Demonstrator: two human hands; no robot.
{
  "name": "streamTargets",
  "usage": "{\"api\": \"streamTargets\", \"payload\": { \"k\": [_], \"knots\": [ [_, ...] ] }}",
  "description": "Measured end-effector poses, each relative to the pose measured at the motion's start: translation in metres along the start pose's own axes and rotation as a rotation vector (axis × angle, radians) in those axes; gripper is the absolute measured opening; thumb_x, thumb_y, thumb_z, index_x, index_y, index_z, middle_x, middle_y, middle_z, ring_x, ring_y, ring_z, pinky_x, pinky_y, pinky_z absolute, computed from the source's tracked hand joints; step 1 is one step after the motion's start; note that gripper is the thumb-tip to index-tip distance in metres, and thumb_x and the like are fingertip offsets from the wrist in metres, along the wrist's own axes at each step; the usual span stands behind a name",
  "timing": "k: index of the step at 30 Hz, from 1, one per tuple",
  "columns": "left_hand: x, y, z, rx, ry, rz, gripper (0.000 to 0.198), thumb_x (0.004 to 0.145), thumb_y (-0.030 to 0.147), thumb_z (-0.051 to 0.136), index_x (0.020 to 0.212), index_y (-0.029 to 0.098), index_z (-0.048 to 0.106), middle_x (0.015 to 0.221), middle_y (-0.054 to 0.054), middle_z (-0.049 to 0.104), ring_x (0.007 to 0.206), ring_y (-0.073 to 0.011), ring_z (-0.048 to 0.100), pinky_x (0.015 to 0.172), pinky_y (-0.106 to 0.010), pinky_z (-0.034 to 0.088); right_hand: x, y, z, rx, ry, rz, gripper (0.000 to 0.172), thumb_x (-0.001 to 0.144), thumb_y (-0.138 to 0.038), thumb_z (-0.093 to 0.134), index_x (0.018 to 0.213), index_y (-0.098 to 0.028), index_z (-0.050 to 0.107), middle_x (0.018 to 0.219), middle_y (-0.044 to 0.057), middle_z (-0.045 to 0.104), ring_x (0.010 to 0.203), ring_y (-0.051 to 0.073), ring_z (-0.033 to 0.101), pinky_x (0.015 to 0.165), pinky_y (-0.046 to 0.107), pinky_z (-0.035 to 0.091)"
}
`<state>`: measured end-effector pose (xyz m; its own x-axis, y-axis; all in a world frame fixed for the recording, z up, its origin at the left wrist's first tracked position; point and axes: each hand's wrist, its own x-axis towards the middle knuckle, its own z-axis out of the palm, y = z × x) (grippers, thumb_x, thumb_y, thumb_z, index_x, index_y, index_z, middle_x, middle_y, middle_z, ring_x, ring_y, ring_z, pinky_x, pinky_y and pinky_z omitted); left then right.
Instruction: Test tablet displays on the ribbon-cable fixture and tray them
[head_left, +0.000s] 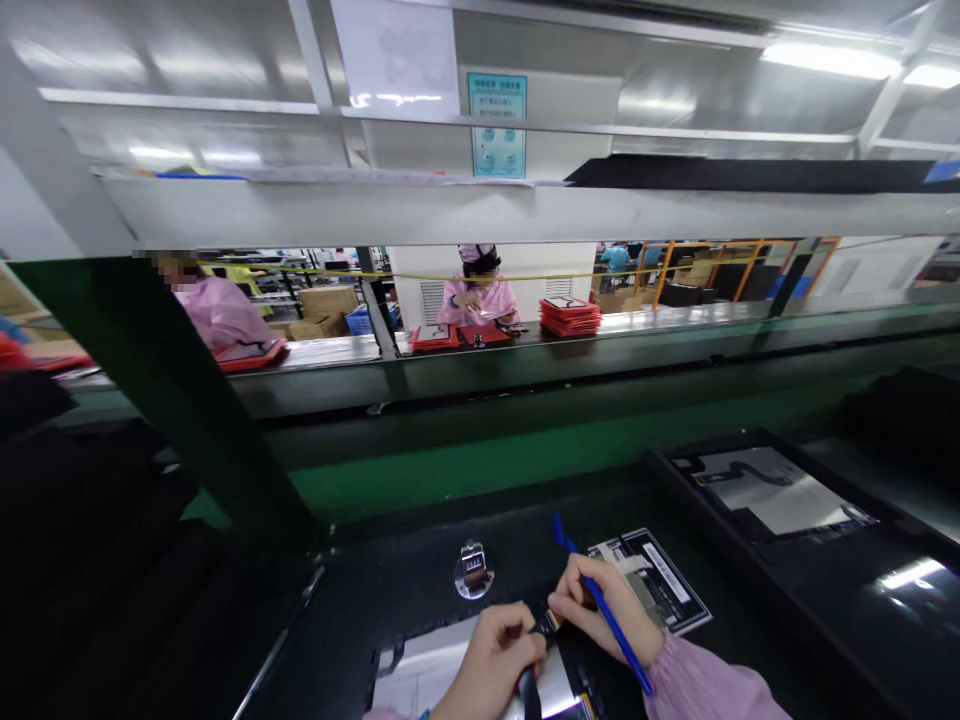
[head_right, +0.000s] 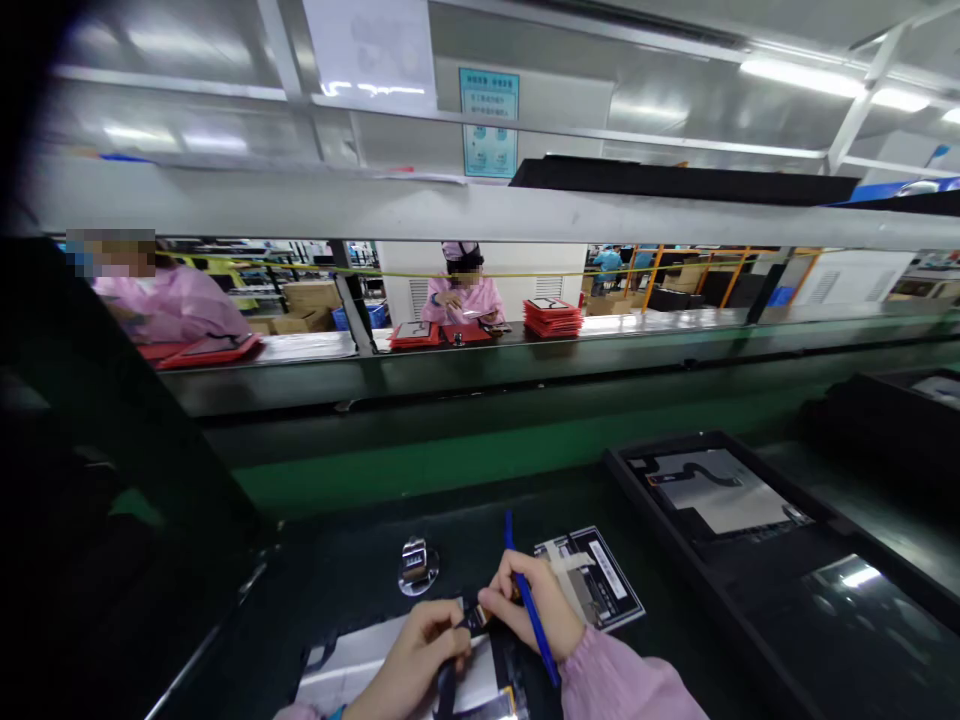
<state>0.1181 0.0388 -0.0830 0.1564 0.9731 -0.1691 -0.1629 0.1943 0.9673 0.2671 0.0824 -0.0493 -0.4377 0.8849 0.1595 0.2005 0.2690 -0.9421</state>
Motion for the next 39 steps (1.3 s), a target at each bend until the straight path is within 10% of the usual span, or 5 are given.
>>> {"api": "streamTargets", "payload": {
  "k": [39],
  "knots": [
    [0.01,-0.014,0.0,0.012,-0.026,0.062,0.057,0.05,0.074,0.067,0.049,0.018,0.059,0.044,0.001,0.05,0.045,-0.0131,0.046,0.052,-0.027,0.04,-0.002,0.004,-0.001,-0.068,0.011,-0.056,0.038,0.07,-0.031,0.063,0.052,-0.022,0.031,0.053,-0.003,0.054,0.05,0.011,0.046,0.054,0.025,0.038]
  ]
}}
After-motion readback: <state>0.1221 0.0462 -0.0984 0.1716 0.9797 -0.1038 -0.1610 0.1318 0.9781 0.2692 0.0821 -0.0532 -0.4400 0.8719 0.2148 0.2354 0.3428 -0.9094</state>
